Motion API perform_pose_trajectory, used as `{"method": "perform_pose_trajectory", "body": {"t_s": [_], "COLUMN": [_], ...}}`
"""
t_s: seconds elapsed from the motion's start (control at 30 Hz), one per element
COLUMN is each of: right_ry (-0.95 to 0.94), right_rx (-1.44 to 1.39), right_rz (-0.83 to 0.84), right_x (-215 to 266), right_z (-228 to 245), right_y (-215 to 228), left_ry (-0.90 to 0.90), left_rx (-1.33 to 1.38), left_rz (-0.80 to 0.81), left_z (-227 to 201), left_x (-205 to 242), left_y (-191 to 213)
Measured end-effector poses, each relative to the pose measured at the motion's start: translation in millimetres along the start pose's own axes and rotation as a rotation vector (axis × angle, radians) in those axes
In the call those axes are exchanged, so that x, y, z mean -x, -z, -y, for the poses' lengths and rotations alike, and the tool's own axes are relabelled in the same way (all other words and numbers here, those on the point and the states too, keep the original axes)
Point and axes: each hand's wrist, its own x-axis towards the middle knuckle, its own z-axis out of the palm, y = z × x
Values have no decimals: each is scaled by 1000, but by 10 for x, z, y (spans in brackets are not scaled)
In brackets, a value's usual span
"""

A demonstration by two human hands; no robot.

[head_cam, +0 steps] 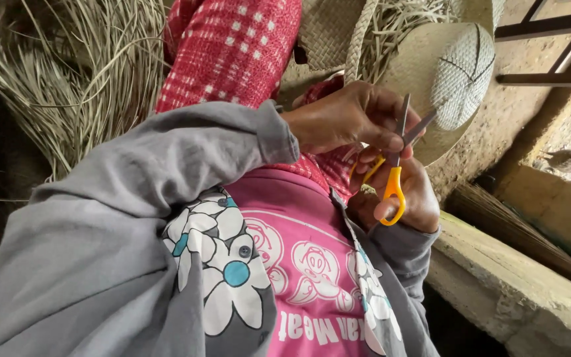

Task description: Trimming the excess straw fibers from the edge of a woven hat using scissors

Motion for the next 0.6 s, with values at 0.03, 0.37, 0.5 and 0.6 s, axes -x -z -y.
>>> {"method": "perform_pose_trajectory", "body": {"t_s": [0.03, 0.37, 0.5, 0.6], "right_ry": [-4, -174, -300, -358], "right_rx": [0, 51, 224, 302], "right_rz": [-3, -66, -46, -48], "right_x": [-10, 169, 91, 28], "right_z": [12, 104, 228, 272], "right_y": [31, 316, 178, 113], "left_ry": [2, 6, 97, 130], "left_rx": [5, -522, -511, -538], "left_rz": [0, -684, -639, -672], "left_z": [-61, 539, 645, 634], "left_x": [64, 388, 252, 223], "left_y": [-16, 756, 696, 718]}}
